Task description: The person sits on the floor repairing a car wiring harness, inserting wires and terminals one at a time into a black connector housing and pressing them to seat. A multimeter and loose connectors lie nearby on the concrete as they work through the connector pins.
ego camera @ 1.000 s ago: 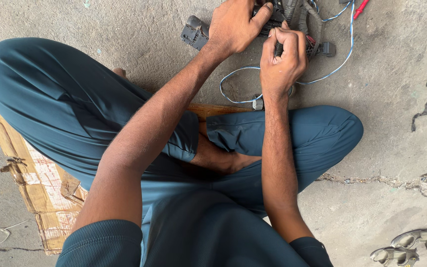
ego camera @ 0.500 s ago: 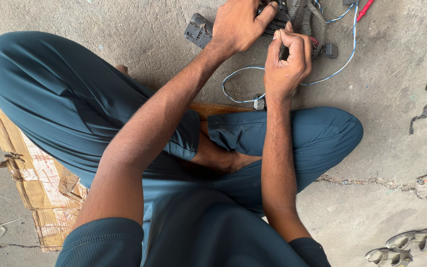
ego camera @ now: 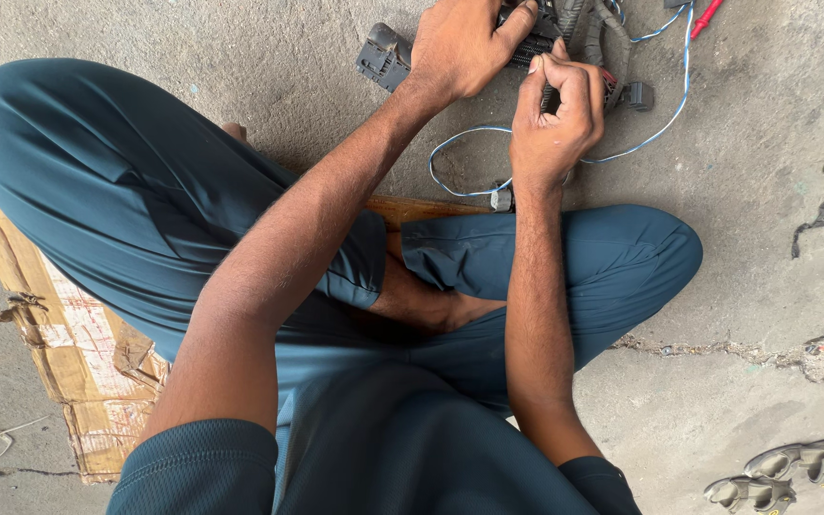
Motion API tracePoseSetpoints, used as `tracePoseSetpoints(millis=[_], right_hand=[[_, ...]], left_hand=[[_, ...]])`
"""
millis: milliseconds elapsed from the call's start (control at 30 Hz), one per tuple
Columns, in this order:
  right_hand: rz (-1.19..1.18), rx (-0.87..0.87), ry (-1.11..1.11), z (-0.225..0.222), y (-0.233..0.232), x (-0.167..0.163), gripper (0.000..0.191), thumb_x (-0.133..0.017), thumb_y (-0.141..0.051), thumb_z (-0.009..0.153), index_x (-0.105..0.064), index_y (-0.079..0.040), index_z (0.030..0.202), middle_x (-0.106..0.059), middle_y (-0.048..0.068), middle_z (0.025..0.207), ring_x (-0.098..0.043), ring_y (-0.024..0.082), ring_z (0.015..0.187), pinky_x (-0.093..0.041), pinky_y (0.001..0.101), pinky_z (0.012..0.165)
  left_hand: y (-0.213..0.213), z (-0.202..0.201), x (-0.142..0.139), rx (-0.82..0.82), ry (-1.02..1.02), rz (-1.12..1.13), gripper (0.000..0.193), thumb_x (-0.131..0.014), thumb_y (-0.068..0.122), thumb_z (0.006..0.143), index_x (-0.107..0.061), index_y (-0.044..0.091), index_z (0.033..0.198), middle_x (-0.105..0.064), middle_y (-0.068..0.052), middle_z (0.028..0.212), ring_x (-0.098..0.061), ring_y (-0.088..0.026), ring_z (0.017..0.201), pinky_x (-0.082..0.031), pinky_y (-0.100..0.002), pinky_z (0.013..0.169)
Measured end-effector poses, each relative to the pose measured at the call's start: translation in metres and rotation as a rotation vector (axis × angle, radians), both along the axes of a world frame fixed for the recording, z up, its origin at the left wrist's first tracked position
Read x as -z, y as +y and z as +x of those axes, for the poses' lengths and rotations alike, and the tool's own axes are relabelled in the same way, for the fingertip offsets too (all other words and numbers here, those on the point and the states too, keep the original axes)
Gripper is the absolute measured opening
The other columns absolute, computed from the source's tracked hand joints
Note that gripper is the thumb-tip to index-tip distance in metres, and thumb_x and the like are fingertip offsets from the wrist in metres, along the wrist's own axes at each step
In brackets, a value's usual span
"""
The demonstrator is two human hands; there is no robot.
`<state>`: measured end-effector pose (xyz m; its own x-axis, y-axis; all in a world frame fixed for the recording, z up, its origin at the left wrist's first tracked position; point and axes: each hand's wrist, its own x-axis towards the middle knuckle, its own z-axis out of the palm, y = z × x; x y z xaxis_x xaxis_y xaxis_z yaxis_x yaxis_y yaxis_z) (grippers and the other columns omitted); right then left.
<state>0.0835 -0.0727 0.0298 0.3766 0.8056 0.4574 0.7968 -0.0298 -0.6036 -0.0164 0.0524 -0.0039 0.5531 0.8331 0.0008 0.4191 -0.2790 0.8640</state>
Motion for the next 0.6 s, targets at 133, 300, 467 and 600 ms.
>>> tracePoseSetpoints(millis=[133, 300, 467, 600], right_hand=[[-0.024, 0.001, -0.027, -0.0024, -0.0002, -0.0021, 0.007, -0.074, 0.003, 0.102, -0.067, 0.000, 0.102, -0.070, 0.011, 0.103, -0.075, 0.029, 0.113, -0.063, 0.0394, 0.095], [-0.055, 0.009, -0.075, -0.0034, 0.0016, -0.0043, 0.007, -0.074, 0.002, 0.101, -0.068, 0.001, 0.102, -0.071, 0.013, 0.104, -0.076, 0.028, 0.109, -0.063, 0.0384, 0.090], [-0.067, 0.007, -0.139, -0.0010, 0.0019, -0.0046, 0.007, -0.075, 0.001, 0.100, -0.068, 0.000, 0.100, -0.071, 0.012, 0.101, -0.077, 0.029, 0.106, -0.063, 0.0392, 0.088], [-0.045, -0.003, -0.136, -0.0003, 0.0049, -0.0080, 0.009, -0.076, 0.000, 0.100, -0.068, -0.002, 0.098, -0.070, 0.008, 0.098, -0.078, 0.027, 0.106, -0.064, 0.0372, 0.086]], left_hand=[[-0.0005, -0.0008, -0.0008, -0.013, -0.014, 0.003, 0.040, -0.056, 0.045, 0.098, -0.074, 0.010, 0.104, -0.078, -0.010, 0.092, -0.074, -0.033, 0.085, -0.058, -0.050, 0.074], [-0.0022, -0.0007, -0.0029, -0.013, 0.007, 0.002, 0.040, -0.055, 0.046, 0.097, -0.075, 0.012, 0.104, -0.078, -0.010, 0.092, -0.074, -0.034, 0.084, -0.058, -0.050, 0.072], [-0.0023, 0.0015, -0.0021, 0.026, 0.069, 0.004, 0.044, -0.053, 0.048, 0.101, -0.074, 0.009, 0.102, -0.076, -0.012, 0.082, -0.074, -0.030, 0.077, -0.058, -0.047, 0.070], [-0.0022, -0.0001, -0.0029, 0.094, 0.046, 0.105, 0.043, -0.050, 0.043, 0.104, -0.075, 0.008, 0.099, -0.071, -0.013, 0.073, -0.070, -0.030, 0.065, -0.054, -0.047, 0.059]])
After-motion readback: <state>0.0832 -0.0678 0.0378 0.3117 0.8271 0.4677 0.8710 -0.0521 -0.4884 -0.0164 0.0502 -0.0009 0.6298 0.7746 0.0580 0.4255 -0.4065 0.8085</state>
